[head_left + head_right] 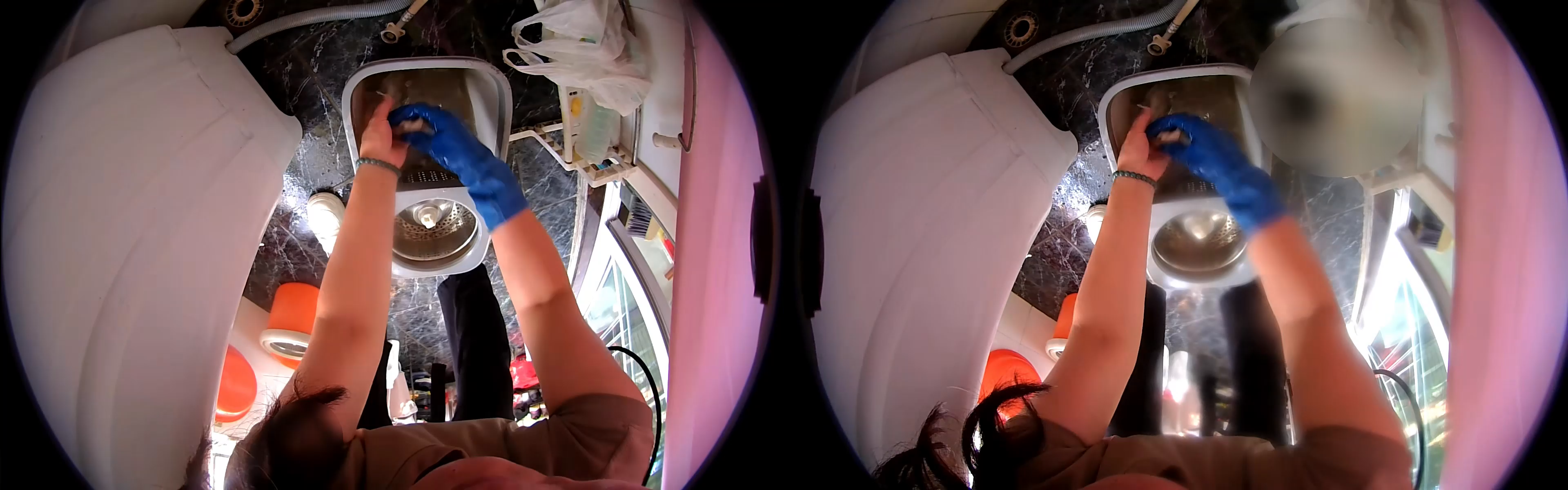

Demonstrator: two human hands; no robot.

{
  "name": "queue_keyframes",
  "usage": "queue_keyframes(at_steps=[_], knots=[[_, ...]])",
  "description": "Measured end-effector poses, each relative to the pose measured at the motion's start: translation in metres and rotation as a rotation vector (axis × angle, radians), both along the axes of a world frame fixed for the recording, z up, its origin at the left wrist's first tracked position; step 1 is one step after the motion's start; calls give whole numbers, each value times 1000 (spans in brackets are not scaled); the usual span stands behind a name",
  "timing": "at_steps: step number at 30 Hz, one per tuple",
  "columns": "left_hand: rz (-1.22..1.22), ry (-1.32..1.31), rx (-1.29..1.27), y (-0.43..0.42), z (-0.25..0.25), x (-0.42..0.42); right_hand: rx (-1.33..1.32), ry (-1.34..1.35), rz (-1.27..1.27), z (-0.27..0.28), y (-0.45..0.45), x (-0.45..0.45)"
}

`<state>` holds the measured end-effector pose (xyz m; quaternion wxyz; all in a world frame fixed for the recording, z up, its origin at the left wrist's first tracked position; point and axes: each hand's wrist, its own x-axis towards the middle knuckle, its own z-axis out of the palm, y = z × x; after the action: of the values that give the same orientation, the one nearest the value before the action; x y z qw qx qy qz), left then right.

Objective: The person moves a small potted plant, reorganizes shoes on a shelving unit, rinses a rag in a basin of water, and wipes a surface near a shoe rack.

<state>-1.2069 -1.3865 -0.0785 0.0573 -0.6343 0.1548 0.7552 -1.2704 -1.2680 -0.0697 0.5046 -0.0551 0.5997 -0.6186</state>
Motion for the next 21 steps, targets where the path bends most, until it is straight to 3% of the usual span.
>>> queue_keyframes(at_steps=[2,3,5,7,9,10,11,13,14,15,18,20,21], knots=[[104,231,311,1,-54,30,-66,176,-7,45,-2,2],[103,233,311,5,-26,21,-65,178,-7,40,2,2],[144,159,68,20,27,6,20,47,-251,14,10,4],[-255,258,-117,33,53,13,-145,-95,-379,13,1,6],[-374,281,-103,26,66,14,-157,-483,-474,22,-5,2],[-812,322,-44,8,56,18,-246,-324,-311,13,2,9],[-812,322,-46,7,58,14,-247,-324,-310,8,16,3],[-1192,395,-341,-4,72,12,-93,-326,-210,13,17,1],[-1218,365,-264,-4,59,12,-28,-258,-164,20,10,1],[-1299,451,-568,0,55,20,-95,-248,-220,20,6,5],[-1507,419,-670,0,48,20,-54,-290,-116,35,7,-2],[-1438,274,-648,-5,50,19,-150,256,215,50,8,-10],[-1436,270,-649,-9,49,19,-153,255,217,62,8,-9]])
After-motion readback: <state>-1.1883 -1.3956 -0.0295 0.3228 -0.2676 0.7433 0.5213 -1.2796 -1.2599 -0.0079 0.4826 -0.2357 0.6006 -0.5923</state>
